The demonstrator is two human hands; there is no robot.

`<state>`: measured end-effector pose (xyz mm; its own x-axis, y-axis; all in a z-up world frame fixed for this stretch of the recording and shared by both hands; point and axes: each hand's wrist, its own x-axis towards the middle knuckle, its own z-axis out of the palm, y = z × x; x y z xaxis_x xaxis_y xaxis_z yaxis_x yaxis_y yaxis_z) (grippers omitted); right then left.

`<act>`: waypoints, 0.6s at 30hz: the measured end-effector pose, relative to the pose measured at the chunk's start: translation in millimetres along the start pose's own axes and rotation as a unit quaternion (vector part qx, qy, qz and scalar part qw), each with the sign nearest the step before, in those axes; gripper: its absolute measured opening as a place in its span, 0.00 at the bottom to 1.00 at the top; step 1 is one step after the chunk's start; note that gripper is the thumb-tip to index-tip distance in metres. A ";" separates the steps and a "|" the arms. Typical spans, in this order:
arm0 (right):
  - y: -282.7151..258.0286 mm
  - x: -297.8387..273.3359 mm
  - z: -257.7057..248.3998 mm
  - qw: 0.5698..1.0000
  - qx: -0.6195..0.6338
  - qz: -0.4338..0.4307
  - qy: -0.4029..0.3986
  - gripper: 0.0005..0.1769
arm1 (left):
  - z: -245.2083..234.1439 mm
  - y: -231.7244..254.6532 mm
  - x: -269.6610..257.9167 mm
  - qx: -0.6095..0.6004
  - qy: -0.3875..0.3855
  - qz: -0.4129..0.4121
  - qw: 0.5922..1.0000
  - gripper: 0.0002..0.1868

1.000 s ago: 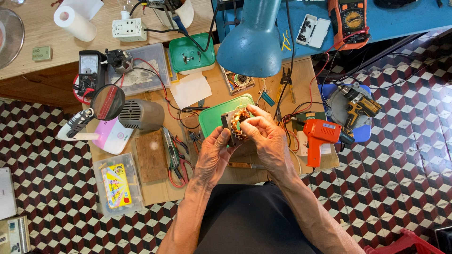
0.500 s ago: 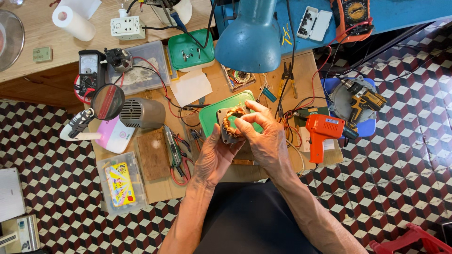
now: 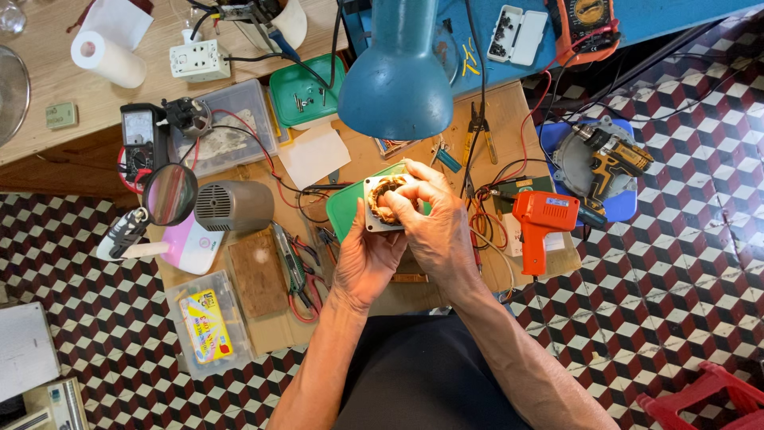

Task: The person uses a heat gun to apply heat to a small electrical component held in a container, then removes and inspects the component by hand. The person repeatedly handles the component, turning it over and examining the copper windings and internal structure.

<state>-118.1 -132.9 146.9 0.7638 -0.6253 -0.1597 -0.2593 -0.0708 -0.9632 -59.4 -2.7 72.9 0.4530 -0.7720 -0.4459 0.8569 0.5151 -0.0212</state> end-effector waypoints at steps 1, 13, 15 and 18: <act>-0.6 2.3 -0.2 1.000 -0.003 0.000 0.005 0.12 | 0.4 -0.5 3.6 -0.009 -0.015 -0.006 1.000 0.19; 32.9 12.1 -37.1 0.973 0.226 0.029 0.028 0.31 | 2.6 -3.6 26.4 -0.081 0.017 -0.011 0.997 0.19; 45.0 19.9 -49.4 0.966 0.251 0.015 -0.065 0.49 | 5.5 -4.0 28.1 -0.091 0.001 -0.020 0.996 0.19; 55.0 24.7 -49.7 0.958 0.239 -0.019 -0.159 0.63 | 11.2 -5.9 29.5 -0.104 -0.048 -0.043 0.992 0.21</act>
<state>-142.9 -190.8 100.7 0.9286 -0.3557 -0.1061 0.0154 0.3226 -0.9464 -48.3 -32.6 69.9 0.4096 -0.8433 -0.3479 0.8287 0.5034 -0.2446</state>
